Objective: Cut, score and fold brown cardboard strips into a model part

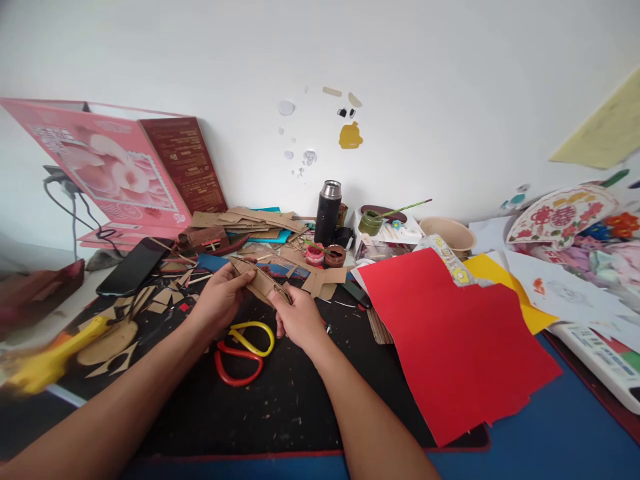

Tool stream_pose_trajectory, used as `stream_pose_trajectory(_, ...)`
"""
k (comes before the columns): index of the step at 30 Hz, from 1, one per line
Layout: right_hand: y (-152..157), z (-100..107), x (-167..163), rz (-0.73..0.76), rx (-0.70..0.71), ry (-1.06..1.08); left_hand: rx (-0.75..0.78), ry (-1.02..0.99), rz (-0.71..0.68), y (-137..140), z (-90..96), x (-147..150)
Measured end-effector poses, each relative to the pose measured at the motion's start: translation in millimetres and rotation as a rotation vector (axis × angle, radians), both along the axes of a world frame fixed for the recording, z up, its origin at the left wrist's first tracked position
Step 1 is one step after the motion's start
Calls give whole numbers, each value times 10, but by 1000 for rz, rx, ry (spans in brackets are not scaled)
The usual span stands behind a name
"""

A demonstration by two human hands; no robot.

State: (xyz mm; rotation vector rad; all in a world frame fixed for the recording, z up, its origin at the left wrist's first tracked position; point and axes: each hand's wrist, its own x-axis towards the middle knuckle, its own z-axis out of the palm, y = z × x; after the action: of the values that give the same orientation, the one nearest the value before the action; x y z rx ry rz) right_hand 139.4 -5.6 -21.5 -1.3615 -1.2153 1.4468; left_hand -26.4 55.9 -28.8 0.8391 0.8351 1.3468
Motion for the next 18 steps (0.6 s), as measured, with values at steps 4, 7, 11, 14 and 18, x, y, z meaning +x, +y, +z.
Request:
stream_pose_trajectory(4,11,-18,4,1,3,3,-7,1,-10,2,7,11)
stream_pose_trajectory(7,8,-16,3,0,16,15,13,5,-7,-6,36,14)
stream_pose_trajectory(11,-2,-10,-5,10,27,21,29,40,-21,-11,66,3)
stream_pose_trajectory(14,-5,-21,-16,24,41,24,25,58,-20,-12,92,-14)
stream_pose_trajectory(18,-6,-54,-31,45,48,13,13,50,-14,-22,141,-27)
